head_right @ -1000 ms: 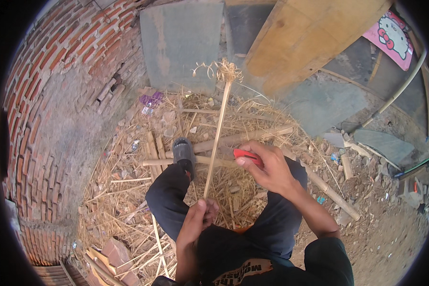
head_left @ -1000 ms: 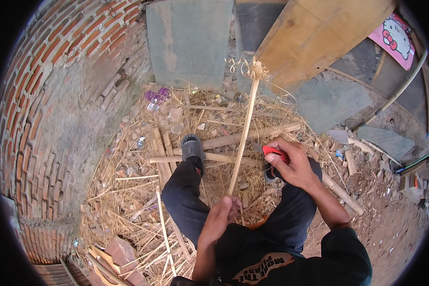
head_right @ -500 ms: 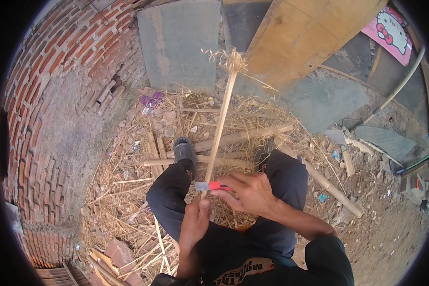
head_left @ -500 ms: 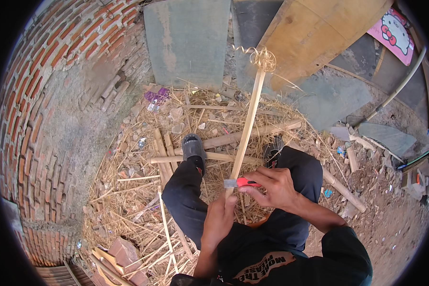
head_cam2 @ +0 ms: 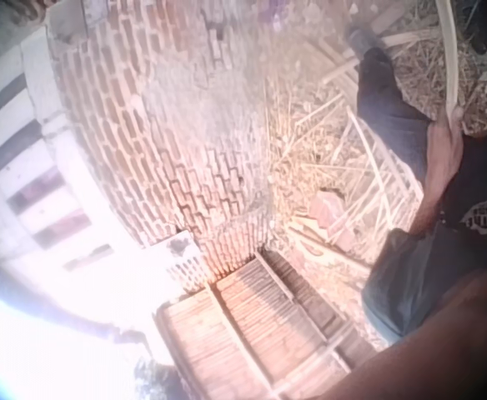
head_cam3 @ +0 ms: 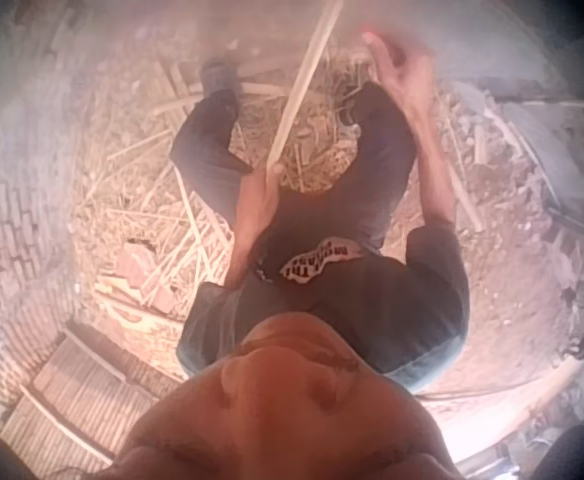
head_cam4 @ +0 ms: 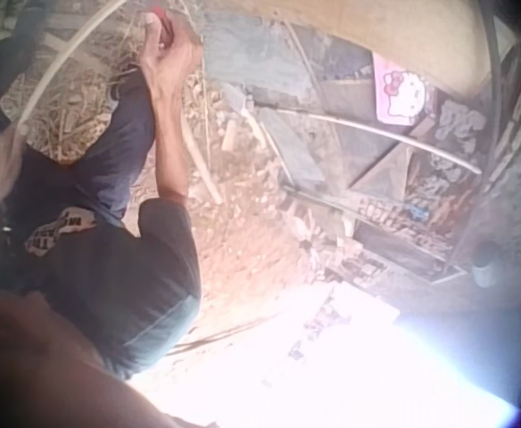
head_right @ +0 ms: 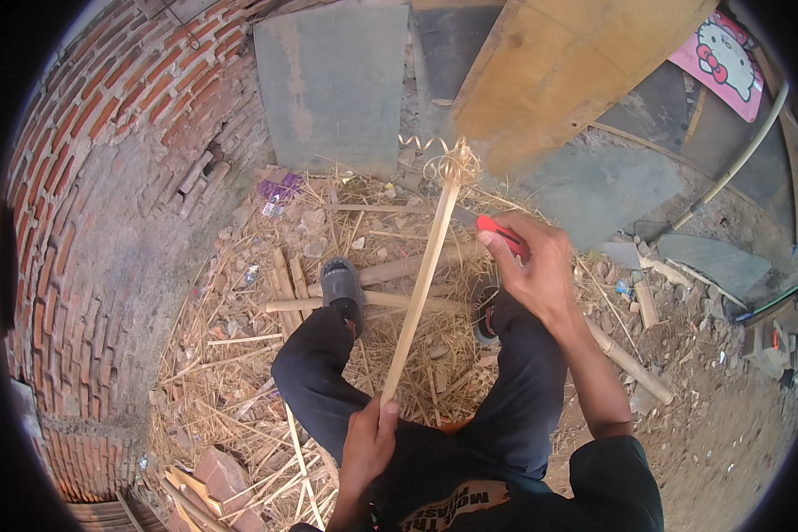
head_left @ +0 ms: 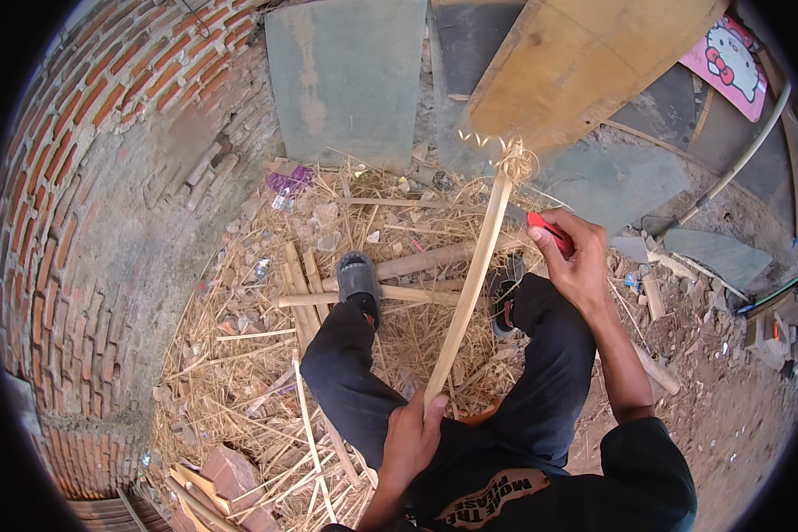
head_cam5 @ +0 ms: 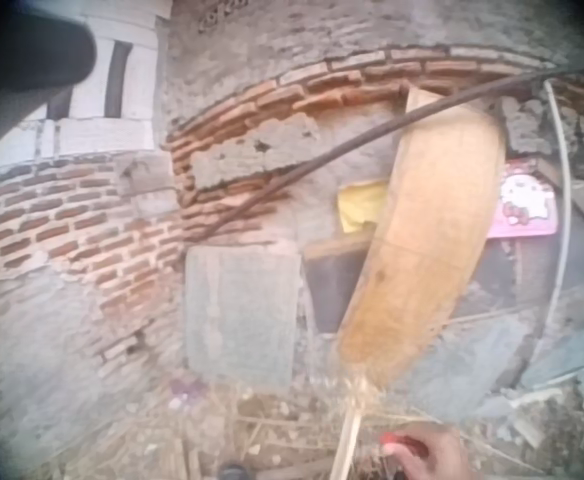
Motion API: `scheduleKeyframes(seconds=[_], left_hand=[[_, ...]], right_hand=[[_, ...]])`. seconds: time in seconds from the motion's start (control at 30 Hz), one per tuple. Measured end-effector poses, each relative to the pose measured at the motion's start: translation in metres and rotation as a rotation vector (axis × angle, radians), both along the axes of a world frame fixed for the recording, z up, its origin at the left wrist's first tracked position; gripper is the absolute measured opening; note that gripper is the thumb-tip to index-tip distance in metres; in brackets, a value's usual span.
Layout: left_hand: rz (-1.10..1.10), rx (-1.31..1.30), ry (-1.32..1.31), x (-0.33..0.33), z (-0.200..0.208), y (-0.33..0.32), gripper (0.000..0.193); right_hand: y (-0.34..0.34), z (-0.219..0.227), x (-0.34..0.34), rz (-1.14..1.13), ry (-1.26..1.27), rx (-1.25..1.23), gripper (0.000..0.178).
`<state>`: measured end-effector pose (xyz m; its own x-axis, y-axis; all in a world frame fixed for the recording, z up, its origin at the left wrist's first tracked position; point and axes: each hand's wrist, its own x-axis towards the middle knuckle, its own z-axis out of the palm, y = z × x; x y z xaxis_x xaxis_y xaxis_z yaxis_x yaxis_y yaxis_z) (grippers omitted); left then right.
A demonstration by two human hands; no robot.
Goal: The person sits on the ground and uses a utility knife to shave thin strips of wood from a long wooden plank. The person holds the plank with the left hand and scrapes the surface with the knife in the right hand, creating wood shavings that fall to the ground.
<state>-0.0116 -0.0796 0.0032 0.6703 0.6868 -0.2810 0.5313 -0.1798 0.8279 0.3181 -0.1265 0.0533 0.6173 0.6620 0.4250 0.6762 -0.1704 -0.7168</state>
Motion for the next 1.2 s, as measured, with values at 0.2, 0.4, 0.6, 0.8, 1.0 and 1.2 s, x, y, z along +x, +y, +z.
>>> scheduleKeyframes(seconds=[0.2, 0.4, 0.6, 0.8, 1.0, 1.2], left_hand=[[0.050, 0.072, -0.078, 0.016, 0.011, 0.019, 0.039], [0.017, 0.182, -0.079, 0.028, 0.011, 0.025, 0.042], [0.041, 0.287, -0.079, 0.032, 0.000, 0.023, 0.049], [0.078, 0.323, -0.023, 0.033, 0.004, 0.021, 0.053], [0.026, 0.261, 0.060, 0.014, -0.010, 0.009, 0.052], [-0.011, 0.199, 0.019, -0.001, -0.011, -0.002, 0.051]], right_hand=[[-0.016, -0.022, -0.033, 0.205, -0.071, 0.048, 0.028], [-0.015, -0.042, -0.091, 0.462, -0.187, 0.018, 0.029], [-0.013, -0.047, -0.102, 0.415, -0.229, 0.015, 0.028], [-0.013, -0.039, -0.100, 0.404, -0.215, -0.001, 0.026], [0.001, -0.028, -0.033, -0.006, -0.087, 0.115, 0.024], [-0.004, -0.008, 0.018, -0.064, 0.005, -0.047, 0.028]])
